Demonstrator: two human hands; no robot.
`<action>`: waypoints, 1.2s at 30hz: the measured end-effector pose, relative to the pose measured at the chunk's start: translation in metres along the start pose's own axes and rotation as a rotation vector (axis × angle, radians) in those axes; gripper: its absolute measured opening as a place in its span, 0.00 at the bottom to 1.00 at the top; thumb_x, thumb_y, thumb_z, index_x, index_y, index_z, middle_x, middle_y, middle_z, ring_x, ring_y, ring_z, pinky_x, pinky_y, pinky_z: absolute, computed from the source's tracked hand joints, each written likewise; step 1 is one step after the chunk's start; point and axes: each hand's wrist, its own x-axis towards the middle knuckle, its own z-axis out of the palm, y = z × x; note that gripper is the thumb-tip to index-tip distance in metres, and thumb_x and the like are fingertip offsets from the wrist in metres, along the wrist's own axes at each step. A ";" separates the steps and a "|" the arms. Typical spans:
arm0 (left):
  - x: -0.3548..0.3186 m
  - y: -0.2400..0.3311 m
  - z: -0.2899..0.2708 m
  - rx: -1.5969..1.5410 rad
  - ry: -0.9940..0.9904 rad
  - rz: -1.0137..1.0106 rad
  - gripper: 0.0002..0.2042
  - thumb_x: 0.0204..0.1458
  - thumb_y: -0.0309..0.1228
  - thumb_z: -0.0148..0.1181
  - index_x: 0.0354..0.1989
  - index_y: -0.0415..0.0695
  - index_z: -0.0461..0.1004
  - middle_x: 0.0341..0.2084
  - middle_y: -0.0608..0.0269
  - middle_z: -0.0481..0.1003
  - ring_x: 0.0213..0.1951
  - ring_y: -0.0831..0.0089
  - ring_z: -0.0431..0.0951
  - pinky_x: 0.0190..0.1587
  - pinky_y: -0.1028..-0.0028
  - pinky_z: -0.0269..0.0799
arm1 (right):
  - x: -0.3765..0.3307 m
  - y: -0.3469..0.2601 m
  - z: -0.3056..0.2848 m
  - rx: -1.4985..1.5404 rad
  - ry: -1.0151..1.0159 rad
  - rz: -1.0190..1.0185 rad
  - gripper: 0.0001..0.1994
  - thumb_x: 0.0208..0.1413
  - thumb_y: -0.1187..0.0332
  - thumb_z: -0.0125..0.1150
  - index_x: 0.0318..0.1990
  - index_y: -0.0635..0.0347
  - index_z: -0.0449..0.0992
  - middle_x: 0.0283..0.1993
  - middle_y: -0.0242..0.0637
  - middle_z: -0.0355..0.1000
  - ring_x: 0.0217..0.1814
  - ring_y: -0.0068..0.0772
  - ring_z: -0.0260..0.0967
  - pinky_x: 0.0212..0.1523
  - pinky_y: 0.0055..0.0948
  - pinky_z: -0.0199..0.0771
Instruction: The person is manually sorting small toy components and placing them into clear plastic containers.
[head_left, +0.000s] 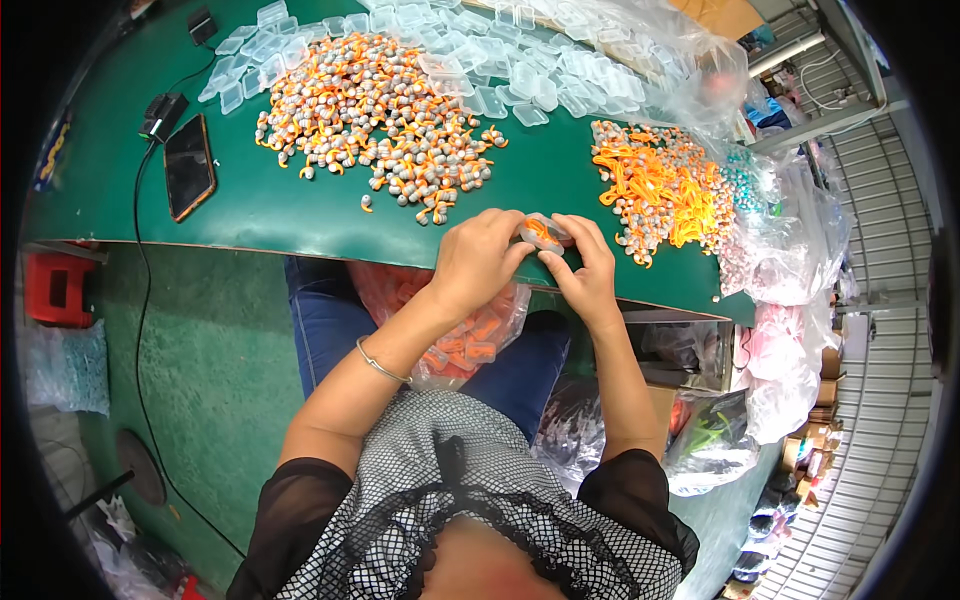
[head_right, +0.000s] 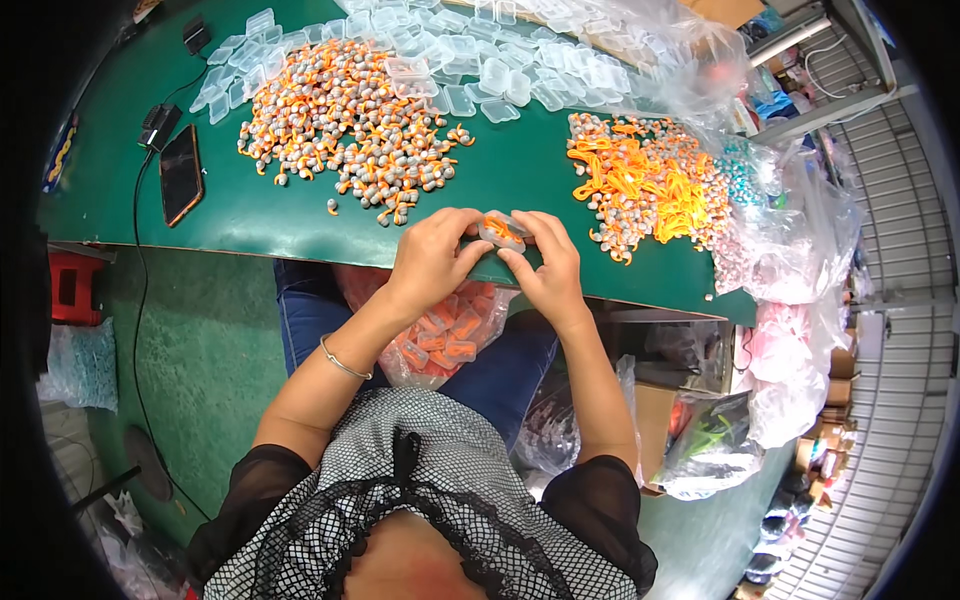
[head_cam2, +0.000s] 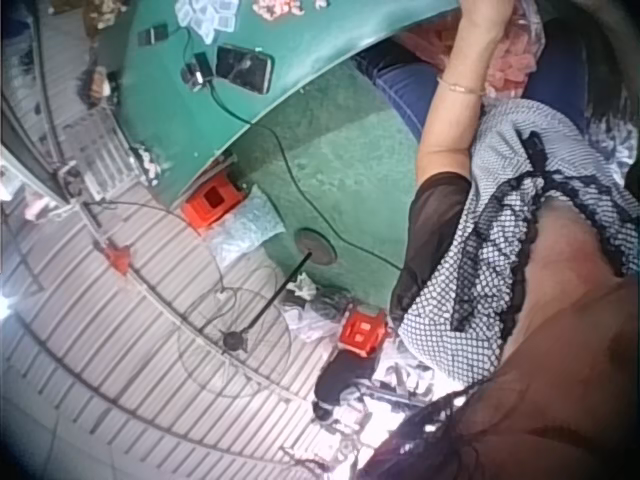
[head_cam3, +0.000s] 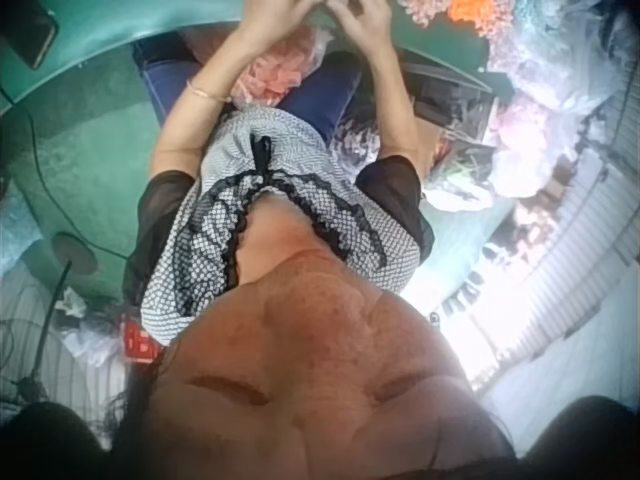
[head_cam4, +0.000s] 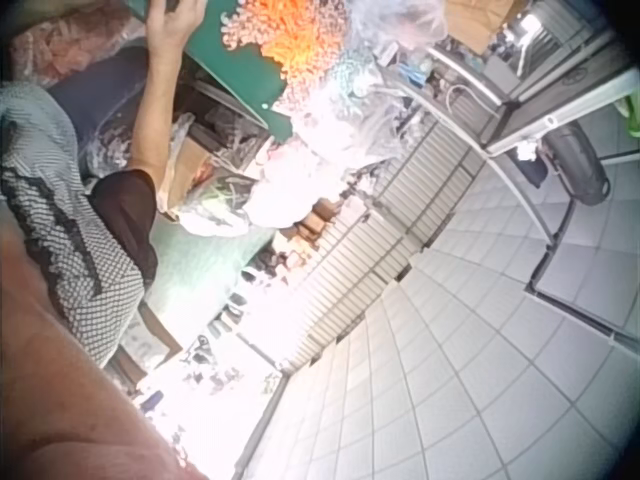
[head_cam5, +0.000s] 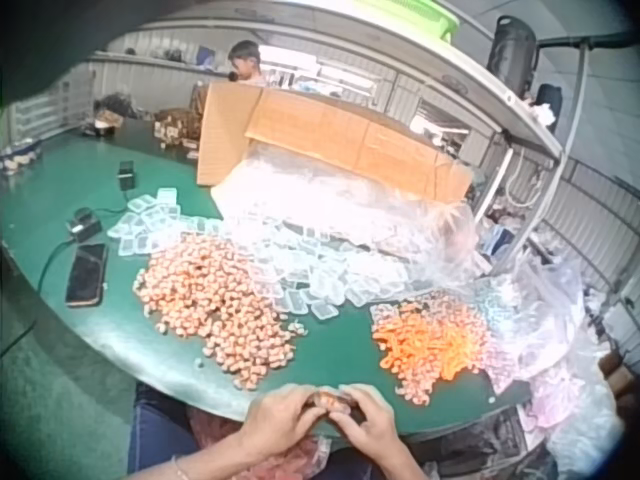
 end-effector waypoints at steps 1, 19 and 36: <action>0.000 0.000 0.001 0.012 0.011 0.017 0.15 0.46 0.30 0.69 0.43 0.41 0.76 0.32 0.56 0.77 0.34 0.55 0.80 0.35 0.61 0.76 | 0.000 0.000 0.001 -0.001 0.004 -0.001 0.23 0.48 0.75 0.71 0.54 0.65 0.75 0.51 0.45 0.72 0.48 0.38 0.75 0.46 0.31 0.79; 0.001 0.003 -0.038 -0.236 -0.152 0.062 0.11 0.53 0.37 0.66 0.36 0.41 0.78 0.29 0.57 0.71 0.30 0.56 0.76 0.31 0.62 0.72 | 0.016 -0.030 -0.005 0.108 -0.092 -0.092 0.12 0.51 0.75 0.67 0.44 0.66 0.79 0.38 0.42 0.76 0.39 0.38 0.74 0.40 0.31 0.74; -0.019 0.012 -0.060 -0.247 0.093 0.100 0.08 0.51 0.31 0.67 0.32 0.40 0.78 0.23 0.56 0.71 0.25 0.58 0.73 0.28 0.65 0.69 | 0.091 -0.025 -0.001 0.372 -0.345 -0.144 0.10 0.58 0.65 0.63 0.42 0.63 0.79 0.41 0.41 0.77 0.45 0.39 0.74 0.49 0.35 0.72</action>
